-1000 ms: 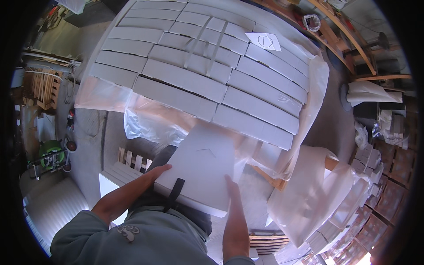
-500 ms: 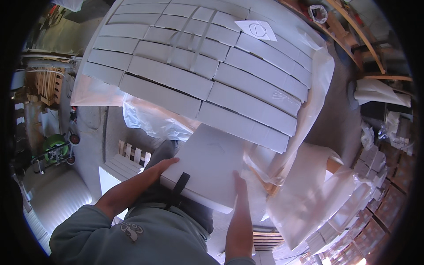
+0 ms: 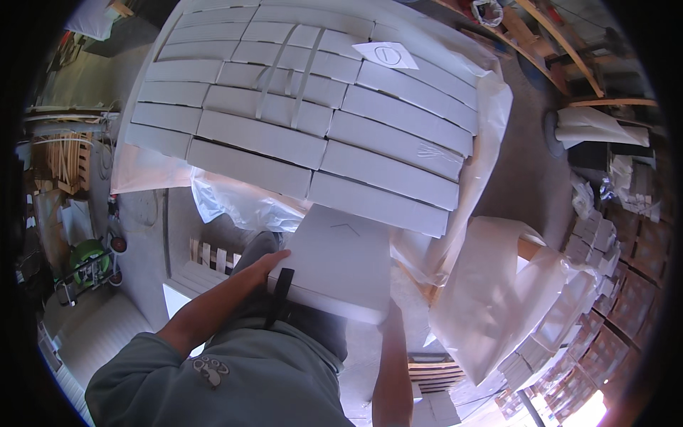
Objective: The person repeatedly picks up white rectangular panels from a wrapped stack and places them onto a wooden pallet. The action is repeated continuously throughout the clip, with the person handling one panel at a time and stacking them in a neat pile.
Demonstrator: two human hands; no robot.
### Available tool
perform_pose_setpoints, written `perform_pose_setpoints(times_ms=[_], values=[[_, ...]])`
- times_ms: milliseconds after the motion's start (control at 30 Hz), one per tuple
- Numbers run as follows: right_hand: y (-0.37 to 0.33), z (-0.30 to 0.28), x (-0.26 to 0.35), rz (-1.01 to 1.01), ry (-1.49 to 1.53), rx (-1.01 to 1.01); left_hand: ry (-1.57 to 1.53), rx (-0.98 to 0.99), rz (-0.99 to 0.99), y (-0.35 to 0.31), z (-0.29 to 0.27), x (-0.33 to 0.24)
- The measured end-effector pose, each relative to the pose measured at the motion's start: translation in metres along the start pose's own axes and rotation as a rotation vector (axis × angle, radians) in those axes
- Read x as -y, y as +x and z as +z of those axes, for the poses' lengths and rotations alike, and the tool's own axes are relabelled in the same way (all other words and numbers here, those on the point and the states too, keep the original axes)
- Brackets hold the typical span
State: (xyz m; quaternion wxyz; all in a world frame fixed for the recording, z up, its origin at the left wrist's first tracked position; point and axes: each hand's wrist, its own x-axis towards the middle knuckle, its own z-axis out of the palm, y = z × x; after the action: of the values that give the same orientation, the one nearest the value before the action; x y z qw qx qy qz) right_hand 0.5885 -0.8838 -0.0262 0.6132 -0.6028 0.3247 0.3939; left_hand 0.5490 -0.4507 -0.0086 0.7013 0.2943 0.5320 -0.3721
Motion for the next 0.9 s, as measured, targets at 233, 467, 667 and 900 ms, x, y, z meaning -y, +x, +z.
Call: perform_pose_setpoints(times_ms=[233,467,667,900], values=[[0.001,0.017,0.033,-0.189,-0.029,-0.092,0.496,-0.076,0.232,-0.063,0.024,-0.038],[0.004,0.076,0.11,-0.306,0.291,-0.174,0.994,0.002,0.567,-0.058,0.05,-0.088],[0.034,0.125,0.176,-0.208,0.266,-0.472,1.141,-0.286,0.876,-0.04,0.093,-0.119],[0.063,0.123,0.152,-0.163,-1.671,-0.838,0.984,-0.269,0.791,-0.032,0.09,-0.119]])
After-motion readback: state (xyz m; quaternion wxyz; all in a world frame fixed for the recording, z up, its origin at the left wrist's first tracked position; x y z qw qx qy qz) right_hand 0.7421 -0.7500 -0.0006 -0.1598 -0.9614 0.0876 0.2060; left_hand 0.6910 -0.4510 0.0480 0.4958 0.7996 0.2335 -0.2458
